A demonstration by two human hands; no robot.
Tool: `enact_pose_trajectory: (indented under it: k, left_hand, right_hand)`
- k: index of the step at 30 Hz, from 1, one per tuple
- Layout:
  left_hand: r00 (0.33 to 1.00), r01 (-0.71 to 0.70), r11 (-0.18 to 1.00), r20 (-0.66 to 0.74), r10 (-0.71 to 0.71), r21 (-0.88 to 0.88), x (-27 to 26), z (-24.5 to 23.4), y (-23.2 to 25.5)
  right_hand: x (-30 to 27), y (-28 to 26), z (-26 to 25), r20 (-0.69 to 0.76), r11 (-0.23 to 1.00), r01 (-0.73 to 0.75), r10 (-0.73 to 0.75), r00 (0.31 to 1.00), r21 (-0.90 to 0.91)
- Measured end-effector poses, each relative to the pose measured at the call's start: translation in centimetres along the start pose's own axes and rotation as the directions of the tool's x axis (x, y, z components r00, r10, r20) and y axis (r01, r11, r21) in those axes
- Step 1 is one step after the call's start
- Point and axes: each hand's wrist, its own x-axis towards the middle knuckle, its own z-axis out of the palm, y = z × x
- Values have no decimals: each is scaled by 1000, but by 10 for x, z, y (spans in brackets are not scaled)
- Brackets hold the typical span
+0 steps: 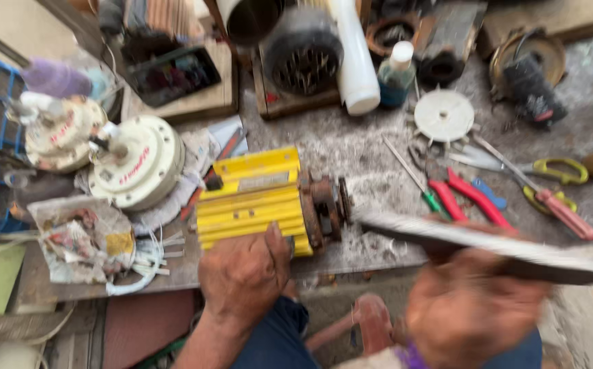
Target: The person uses a flat metal bar to tap and adjust the internal components of a yellow motor stator. They then pick up a motor rotor and insert it into the stator, tapping it into place with the metal bar. Finally, they attach a circular metal end cap to the motor assembly.
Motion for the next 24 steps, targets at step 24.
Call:
enact_pose_trajectory:
  k: [24]
  left_hand:
    - [994,67,997,90,-69,24,17,5,-8]
  right_hand:
    - [-3,53,16,51,983,-40,50,997,-177]
